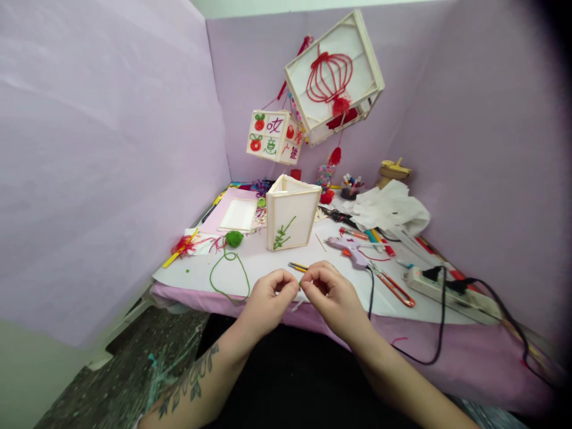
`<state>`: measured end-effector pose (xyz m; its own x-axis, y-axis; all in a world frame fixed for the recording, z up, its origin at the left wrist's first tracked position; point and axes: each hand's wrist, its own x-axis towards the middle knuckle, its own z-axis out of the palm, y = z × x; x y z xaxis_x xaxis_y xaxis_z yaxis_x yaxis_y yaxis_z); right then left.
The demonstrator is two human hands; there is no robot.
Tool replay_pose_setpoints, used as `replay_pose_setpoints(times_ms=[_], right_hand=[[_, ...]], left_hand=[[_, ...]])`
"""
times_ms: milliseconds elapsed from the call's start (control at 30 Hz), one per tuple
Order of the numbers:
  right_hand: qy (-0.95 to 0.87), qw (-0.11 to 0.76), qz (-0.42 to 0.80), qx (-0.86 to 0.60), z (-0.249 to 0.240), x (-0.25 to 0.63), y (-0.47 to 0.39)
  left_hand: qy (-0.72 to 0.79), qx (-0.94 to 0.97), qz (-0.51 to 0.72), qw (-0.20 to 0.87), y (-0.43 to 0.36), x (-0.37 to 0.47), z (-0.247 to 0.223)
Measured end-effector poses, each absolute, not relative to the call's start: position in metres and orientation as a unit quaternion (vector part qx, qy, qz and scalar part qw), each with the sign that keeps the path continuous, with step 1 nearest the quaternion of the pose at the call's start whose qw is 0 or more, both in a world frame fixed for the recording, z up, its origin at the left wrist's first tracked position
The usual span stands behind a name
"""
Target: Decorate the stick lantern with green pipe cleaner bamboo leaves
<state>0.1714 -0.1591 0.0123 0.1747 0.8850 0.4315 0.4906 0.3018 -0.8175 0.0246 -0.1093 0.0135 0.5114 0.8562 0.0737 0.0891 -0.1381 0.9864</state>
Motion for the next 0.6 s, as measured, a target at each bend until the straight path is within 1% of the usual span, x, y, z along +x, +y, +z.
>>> replay_pose_setpoints(times_ms=[300,467,600], right_hand=[[-0.598,0.540,0.213,-0.553,0.0087,0.1689,-0.1574],[-0.613,0.536,0.194,-0.548,0.0077,0.1699,-0.1575],[-0.624,0.532,0.169,-0.546,0.0059,0.1701,-0.1577]], left_hand=[[0.340,0.571,0.335,0.667,-0.1097,0.0280,0.0094],[0.327,0.521,0.302,0.729,-0.1093,0.0283,0.0090],[0.324,0.513,0.286,0.742,-0.1076,0.0265,0.0065]])
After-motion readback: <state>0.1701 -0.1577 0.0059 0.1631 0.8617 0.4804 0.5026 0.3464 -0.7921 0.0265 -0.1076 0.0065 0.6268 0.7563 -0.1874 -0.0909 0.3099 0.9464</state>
